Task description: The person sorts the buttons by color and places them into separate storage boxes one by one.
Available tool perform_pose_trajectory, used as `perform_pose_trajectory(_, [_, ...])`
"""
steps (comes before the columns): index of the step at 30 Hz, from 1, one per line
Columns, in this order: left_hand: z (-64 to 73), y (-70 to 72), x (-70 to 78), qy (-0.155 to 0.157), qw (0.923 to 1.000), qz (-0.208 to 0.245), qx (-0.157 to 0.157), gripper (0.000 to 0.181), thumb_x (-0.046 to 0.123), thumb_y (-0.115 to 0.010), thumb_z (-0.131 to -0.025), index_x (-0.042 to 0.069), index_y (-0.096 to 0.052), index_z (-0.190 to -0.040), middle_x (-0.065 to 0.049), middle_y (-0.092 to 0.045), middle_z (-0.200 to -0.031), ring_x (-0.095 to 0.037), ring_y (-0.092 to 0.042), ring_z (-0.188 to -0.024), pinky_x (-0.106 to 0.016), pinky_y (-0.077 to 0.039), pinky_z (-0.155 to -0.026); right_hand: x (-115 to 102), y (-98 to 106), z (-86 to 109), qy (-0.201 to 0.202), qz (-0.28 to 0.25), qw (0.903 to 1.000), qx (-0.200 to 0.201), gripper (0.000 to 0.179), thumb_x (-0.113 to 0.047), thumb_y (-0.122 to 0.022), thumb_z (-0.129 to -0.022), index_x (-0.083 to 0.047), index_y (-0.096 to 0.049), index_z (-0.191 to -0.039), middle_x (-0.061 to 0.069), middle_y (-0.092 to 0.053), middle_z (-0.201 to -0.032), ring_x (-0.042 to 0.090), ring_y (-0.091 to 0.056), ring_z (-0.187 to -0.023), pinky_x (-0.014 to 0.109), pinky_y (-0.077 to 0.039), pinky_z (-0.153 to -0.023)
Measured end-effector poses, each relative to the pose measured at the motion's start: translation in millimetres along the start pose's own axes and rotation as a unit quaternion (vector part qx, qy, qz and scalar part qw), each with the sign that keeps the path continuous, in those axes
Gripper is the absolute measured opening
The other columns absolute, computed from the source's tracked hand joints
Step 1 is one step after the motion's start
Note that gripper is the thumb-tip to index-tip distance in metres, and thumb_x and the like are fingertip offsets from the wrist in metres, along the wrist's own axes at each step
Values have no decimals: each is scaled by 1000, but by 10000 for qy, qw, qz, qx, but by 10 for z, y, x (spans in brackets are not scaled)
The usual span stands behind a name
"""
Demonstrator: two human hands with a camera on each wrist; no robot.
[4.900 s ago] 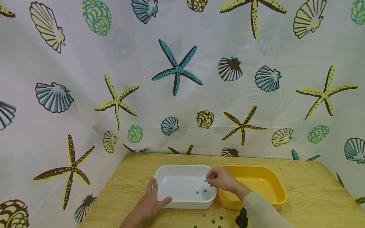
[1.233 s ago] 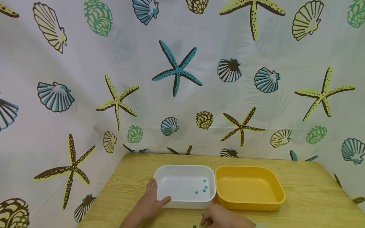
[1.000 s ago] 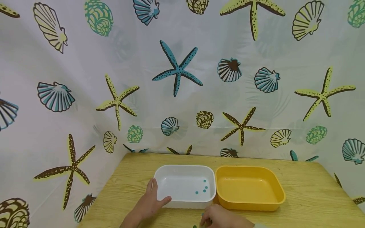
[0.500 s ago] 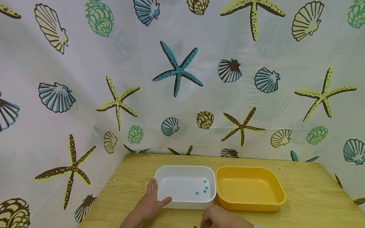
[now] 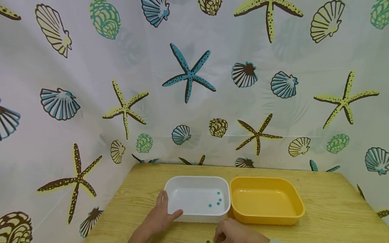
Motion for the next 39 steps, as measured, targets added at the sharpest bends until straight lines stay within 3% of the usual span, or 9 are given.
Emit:
perform_pose_trajectory(7, [-14,-15,-13,-57,9999,-54,81,111,64,-56,-84,-15,-7,-144,-31,-10,-150,-38,-60,-96,-50,-49,-78,0,-24,-9,-147,158,9998,32,8,-27,-70,-86,-20,-71,-86,-15,-62,-75,-1,-56,-66,20,-49,-61])
perform_pose_trajectory(15, [-37,-39,-43,-85,9999,-49,109,111,63,-56,-84,-15,-7,-144,-32,-9,-150,-41,-57,-102,-51,-47,-83,-65,1,-10,336,723,9968,17,6,-25,-67,-89,-20,-70,-87,-18,-60,-78,-4,-54,-70,18,-48,-63])
perform_pose_trajectory(19, [-55,-42,-60,-57,9999,-38,103,110,63,-56,-85,-14,-6,-145,-31,-8,-151,-42,-54,-107,-52,-45,-86,-114,58,34,263,268,9993,51,4,-18,-66,-89,-18,-70,-88,-16,-61,-78,-2,-54,-68,19,-48,-60])
perform_pose_trajectory(28, [-67,-31,-65,-83,9999,-8,129,109,62,-56,-85,-14,-5,-145,-30,-7,-151,-44,-47,-117,-53,-42,-91,-254,279,159,329,-6,9982,510,4,-10,-69,-86,-14,-67,-85,-15,-59,-75,-3,-52,-65,19,-49,-59])
perform_pose_trajectory(39, [-77,-39,4,-48,9998,39,199,108,61,-56,-86,-14,-5,-145,-30,-6,-151,-44,-49,-115,-53,-42,-91,-196,528,252,152,-312,9959,838,2,-7,-69,-86,-6,-67,-87,-10,-63,-77,2,-54,-67,19,-48,-62])
Point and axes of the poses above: each hand's wrist, its own z-axis away from the middle knuckle, its own y-axis out of the back of the hand, x = y × z, the point moved 4 cm from there along -z, towards the middle knuckle
